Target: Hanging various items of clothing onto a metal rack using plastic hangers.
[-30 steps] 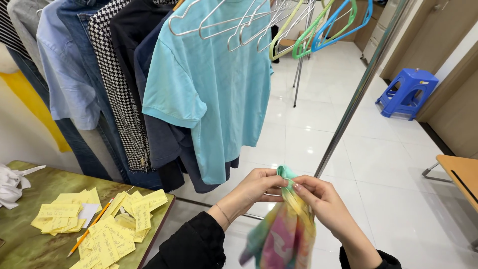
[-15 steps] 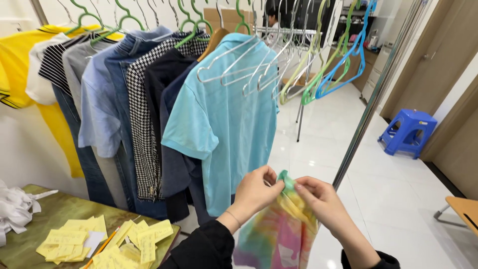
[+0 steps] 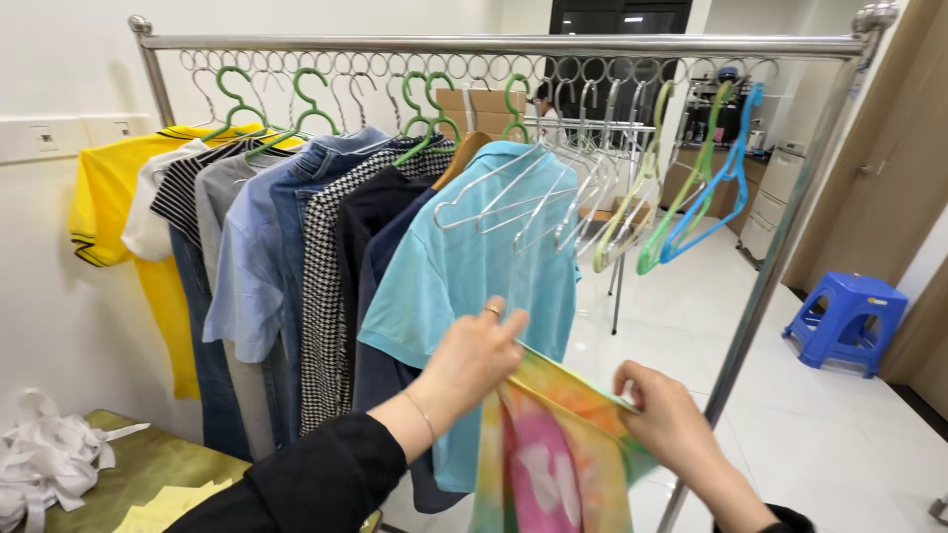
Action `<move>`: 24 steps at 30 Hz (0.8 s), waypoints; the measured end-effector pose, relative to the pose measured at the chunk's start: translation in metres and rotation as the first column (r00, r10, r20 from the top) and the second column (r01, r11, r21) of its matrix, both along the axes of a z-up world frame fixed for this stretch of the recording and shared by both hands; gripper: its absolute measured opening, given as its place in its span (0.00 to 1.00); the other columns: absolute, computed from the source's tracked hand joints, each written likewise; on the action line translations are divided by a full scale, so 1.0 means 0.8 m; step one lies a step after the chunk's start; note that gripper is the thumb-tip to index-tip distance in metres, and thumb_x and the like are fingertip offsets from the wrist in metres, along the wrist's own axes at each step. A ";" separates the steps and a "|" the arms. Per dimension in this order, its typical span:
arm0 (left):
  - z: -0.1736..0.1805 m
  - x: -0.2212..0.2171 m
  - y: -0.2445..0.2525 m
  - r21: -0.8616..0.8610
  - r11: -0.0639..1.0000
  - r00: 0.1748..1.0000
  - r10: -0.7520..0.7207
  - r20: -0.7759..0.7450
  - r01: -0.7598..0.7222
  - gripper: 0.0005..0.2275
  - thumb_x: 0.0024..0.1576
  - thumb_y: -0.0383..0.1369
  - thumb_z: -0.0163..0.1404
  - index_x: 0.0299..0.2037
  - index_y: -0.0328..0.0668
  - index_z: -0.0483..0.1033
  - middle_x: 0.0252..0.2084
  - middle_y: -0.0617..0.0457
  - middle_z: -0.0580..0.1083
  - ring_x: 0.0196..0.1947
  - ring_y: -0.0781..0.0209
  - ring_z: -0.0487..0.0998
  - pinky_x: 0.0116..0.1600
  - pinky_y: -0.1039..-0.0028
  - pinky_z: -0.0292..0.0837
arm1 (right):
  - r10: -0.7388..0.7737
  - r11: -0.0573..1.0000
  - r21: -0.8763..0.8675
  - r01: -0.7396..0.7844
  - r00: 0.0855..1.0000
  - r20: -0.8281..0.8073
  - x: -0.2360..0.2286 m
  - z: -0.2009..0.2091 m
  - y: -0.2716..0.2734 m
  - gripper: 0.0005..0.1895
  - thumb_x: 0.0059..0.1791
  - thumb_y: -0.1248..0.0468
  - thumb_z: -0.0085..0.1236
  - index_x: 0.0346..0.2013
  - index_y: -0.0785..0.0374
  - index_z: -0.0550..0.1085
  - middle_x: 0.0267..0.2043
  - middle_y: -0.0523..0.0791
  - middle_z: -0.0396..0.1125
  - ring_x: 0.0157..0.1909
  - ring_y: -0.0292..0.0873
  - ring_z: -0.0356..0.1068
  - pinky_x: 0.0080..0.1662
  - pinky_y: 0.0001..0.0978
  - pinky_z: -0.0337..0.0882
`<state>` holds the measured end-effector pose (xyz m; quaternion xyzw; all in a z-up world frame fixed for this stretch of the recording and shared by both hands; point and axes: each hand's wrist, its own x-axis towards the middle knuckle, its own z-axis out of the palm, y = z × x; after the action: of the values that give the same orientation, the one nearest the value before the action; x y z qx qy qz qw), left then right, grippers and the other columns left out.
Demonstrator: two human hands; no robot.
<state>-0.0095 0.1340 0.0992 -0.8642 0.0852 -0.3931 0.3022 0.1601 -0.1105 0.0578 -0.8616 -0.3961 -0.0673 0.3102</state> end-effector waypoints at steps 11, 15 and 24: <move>0.033 -0.004 0.094 -0.374 0.871 0.937 0.348 0.008 -0.320 0.21 0.49 0.31 0.58 0.51 0.66 0.69 0.38 0.58 0.68 0.37 0.49 0.80 0.29 0.63 0.80 | 0.350 0.937 0.037 -0.349 0.934 -0.072 -0.134 0.195 0.108 0.14 0.47 0.60 0.63 0.43 0.65 0.82 0.30 0.55 0.80 0.35 0.55 0.82 0.51 0.50 0.78; 0.036 0.010 0.107 -0.303 0.921 0.955 0.283 0.086 -0.245 0.20 0.45 0.27 0.61 0.47 0.63 0.75 0.36 0.59 0.72 0.40 0.50 0.79 0.28 0.64 0.81 | 0.325 0.882 0.349 -0.316 0.945 0.033 -0.082 0.234 0.270 0.20 0.51 0.55 0.57 0.55 0.58 0.77 0.42 0.48 0.79 0.44 0.45 0.81 0.54 0.44 0.77; 0.047 0.016 0.157 -0.308 0.944 0.988 0.145 0.057 -0.121 0.14 0.53 0.27 0.51 0.48 0.52 0.69 0.31 0.56 0.70 0.19 0.51 0.80 0.16 0.61 0.67 | -0.108 0.765 0.458 0.453 0.791 -0.602 0.028 0.259 0.435 0.55 0.46 0.65 0.51 0.79 0.74 0.30 0.59 0.56 0.68 0.50 0.51 0.73 0.48 0.47 0.71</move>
<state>0.0032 0.2597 0.1371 -0.8880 -0.0466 -0.4139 0.1948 0.1823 0.2376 0.2651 -0.7584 -0.1116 0.0139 0.6421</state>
